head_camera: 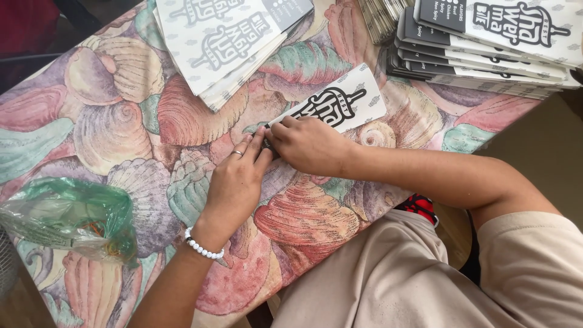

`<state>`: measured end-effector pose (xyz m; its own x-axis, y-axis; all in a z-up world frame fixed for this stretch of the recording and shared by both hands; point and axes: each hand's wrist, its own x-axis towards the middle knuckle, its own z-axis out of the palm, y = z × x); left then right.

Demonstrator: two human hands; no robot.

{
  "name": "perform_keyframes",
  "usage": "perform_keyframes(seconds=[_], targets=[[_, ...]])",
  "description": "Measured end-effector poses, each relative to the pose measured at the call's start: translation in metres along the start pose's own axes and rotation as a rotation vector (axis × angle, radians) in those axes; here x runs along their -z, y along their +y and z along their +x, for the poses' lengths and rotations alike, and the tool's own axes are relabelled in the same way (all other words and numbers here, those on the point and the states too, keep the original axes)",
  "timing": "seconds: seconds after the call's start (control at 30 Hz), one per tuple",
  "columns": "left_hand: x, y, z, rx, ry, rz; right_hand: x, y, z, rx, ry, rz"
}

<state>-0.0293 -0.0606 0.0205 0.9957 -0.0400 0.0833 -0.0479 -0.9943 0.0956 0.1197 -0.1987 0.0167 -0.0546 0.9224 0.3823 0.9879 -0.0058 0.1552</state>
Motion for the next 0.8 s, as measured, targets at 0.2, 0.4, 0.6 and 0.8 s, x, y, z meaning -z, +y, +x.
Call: perform_keyframes(seconds=[0.2, 0.4, 0.6, 0.8], targets=[[-0.002, -0.004, 0.001, -0.016, 0.009, 0.034, -0.007, 0.003, 0.000, -0.032, 0.007, 0.013], [-0.011, -0.008, 0.001, -0.007, 0.009, 0.004, 0.000, 0.008, 0.005, -0.023, 0.011, 0.032], [0.002, -0.011, 0.004, -0.100, 0.034, 0.078, -0.017, 0.028, -0.008, -0.087, -0.068, -0.046], [0.026, 0.001, 0.008, -0.047, -0.058, -0.026, -0.001, 0.072, -0.045, -0.284, -0.120, -0.027]])
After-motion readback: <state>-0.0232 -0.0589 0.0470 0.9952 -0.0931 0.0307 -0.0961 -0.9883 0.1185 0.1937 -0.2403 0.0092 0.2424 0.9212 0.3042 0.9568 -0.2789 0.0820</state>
